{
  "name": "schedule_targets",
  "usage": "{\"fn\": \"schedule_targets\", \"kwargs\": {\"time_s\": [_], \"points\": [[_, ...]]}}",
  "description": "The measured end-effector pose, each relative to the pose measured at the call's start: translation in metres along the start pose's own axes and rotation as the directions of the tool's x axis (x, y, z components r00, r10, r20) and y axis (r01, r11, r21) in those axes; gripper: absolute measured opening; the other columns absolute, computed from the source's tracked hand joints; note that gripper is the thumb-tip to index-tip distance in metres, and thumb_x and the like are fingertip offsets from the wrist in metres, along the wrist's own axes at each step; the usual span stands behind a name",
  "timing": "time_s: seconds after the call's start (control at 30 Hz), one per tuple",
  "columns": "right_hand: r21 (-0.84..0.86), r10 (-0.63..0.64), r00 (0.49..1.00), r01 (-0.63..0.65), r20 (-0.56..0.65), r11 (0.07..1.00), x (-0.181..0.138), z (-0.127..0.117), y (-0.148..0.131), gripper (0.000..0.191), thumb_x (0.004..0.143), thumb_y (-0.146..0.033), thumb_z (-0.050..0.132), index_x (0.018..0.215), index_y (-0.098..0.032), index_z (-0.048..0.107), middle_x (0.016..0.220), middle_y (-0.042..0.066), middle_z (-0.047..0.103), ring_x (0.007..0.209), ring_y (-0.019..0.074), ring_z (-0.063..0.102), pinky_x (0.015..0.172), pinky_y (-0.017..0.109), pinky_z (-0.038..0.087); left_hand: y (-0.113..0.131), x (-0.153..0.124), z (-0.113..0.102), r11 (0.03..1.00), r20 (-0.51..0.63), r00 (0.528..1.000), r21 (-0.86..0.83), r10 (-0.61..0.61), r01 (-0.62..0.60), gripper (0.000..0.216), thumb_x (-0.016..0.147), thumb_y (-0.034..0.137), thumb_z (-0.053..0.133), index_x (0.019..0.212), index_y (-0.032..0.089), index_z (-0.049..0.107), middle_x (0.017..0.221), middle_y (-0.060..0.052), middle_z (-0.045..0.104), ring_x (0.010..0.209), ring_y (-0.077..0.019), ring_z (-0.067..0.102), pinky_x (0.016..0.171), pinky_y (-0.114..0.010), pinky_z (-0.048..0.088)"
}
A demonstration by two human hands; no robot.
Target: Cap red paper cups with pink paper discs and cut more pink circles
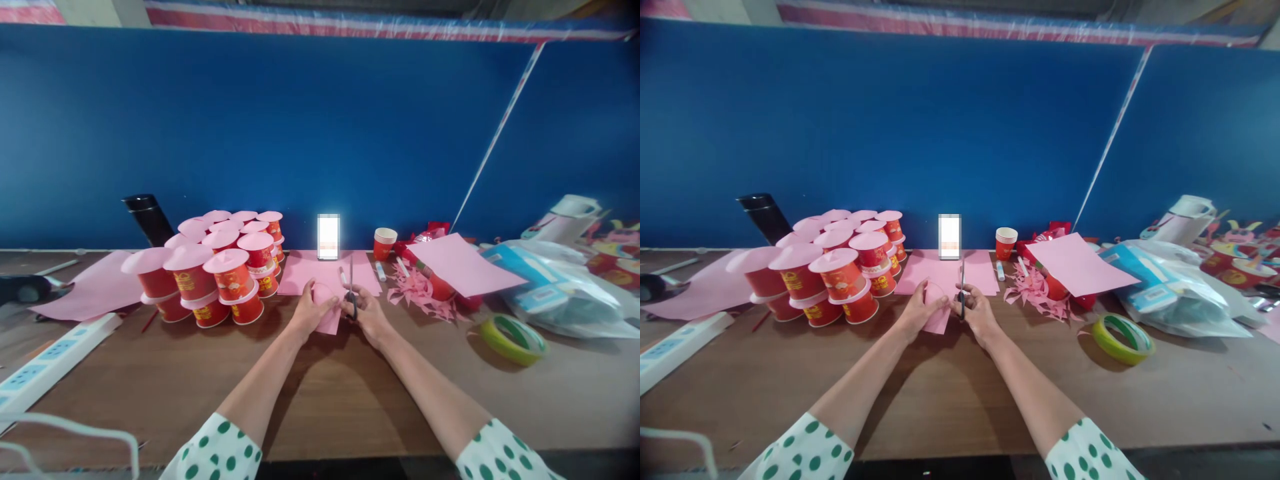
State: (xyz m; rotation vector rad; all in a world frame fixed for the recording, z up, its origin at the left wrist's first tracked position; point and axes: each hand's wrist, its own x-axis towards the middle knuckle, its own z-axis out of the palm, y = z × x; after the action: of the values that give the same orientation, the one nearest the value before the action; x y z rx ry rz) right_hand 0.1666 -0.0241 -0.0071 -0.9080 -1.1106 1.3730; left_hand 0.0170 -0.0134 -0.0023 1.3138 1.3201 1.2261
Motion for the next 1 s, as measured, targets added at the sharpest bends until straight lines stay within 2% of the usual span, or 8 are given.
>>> {"fn": "schedule_targets", "kwargs": {"time_s": [0.13,0.33,0.5,0.73,0.8,0.87,0.93,1.0], "points": [[0.03,-0.01,1.0,0.009,0.012,1.0,0.001,0.0,-0.001,0.057,0.056,-0.03,0.078,0.107,-0.021,0.053,0.071,-0.005,0.057,0.055,0.0085,0.055,0.048,0.019,0.043,0.002,-0.001,-0.001,1.0,0.01,1.0,0.029,0.01,-0.01,0.082,0.062,0.038,0.073,0.131,0.018,0.034,0.134,-0.014,0.042,0.123,-0.0244,0.04,0.102,-0.037,0.032],[0.013,0.012,0.999,-0.012,-0.036,1.0,0.004,-0.01,-0.005,0.057,0.059,-0.027,0.075,0.11,-0.02,0.051,0.067,-0.005,0.057,0.052,0.0082,0.053,0.05,0.021,0.044,-0.006,0.007,-0.005,0.979,0.018,0.999,-0.202,-0.029,0.032,0.084,0.064,0.037,0.072,0.134,0.017,0.03,0.116,-0.013,0.055,0.104,-0.0206,0.056,0.087,-0.032,0.045],[-0.048,0.003,0.998,-0.006,-0.058,0.999,0.005,-0.013,-0.008,0.056,0.06,-0.031,0.074,0.11,-0.019,0.052,0.064,-0.005,0.056,0.053,0.0085,0.051,0.048,0.02,0.041,-0.011,0.013,-0.012,0.998,-0.182,0.982,0.056,0.045,-0.035,0.077,0.06,0.035,0.074,0.128,0.018,0.041,0.105,-0.009,0.059,0.098,-0.0202,0.057,0.086,-0.033,0.044],[-0.1,-0.015,0.994,0.004,-0.108,0.995,0.004,-0.012,-0.012,0.049,0.065,-0.041,0.07,0.108,-0.021,0.055,0.068,-0.003,0.056,0.057,0.0096,0.05,0.042,0.017,0.032,-0.009,0.013,-0.019,0.927,-0.133,0.987,0.374,0.086,-0.03,0.072,0.06,0.03,0.073,0.125,0.016,0.045,0.116,-0.014,0.056,0.106,-0.0254,0.053,0.089,-0.037,0.041],[-0.117,-0.027,0.994,0.014,-0.105,0.993,0.002,-0.012,-0.016,0.047,0.067,-0.043,0.068,0.107,-0.022,0.056,0.071,-0.002,0.056,0.06,0.0104,0.051,0.043,0.017,0.032,-0.006,0.01,-0.02,0.855,-0.144,0.979,0.517,0.141,-0.047,0.074,0.059,0.031,0.074,0.126,0.017,0.045,0.119,-0.015,0.055,0.11,-0.0296,0.051,0.091,-0.041,0.039],[-0.118,-0.03,0.998,0.023,-0.061,0.993,-0.001,-0.01,-0.017,0.045,0.068,-0.043,0.068,0.105,-0.021,0.058,0.071,-0.001,0.056,0.061,0.0107,0.05,0.043,0.017,0.032,-0.002,0.007,-0.02,0.795,-0.176,0.946,0.594,0.272,-0.118,0.059,0.063,0.033,0.071,0.118,0.019,0.053,0.12,-0.014,0.054,0.114,-0.0307,0.047,0.094,-0.043,0.036],[-0.108,-0.014,1.0,0.016,0.016,0.994,-0.003,-0.008,-0.017,0.043,0.067,-0.042,0.069,0.104,-0.021,0.06,0.069,-0.001,0.054,0.058,0.01,0.049,0.043,0.018,0.031,0.003,0.005,-0.018,0.79,-0.168,0.896,0.555,0.412,-0.259,0.034,0.074,0.035,0.061,0.105,0.02,0.062,0.111,-0.01,0.06,0.109,-0.0256,0.052,0.095,-0.038,0.037],[-0.117,-0.007,0.996,0.018,0.09,0.993,-0.004,-0.005,-0.013,0.043,0.066,-0.038,0.071,0.104,-0.021,0.06,0.065,-0.003,0.052,0.054,0.0087,0.045,0.044,0.019,0.031,0.008,0.003,-0.016,0.821,-0.157,0.866,0.433,0.474,-0.371,0.026,0.079,0.036,0.055,0.096,0.019,0.065,0.098,-0.008,0.066,0.098,-0.0209,0.058,0.091,-0.034,0.041]]}}
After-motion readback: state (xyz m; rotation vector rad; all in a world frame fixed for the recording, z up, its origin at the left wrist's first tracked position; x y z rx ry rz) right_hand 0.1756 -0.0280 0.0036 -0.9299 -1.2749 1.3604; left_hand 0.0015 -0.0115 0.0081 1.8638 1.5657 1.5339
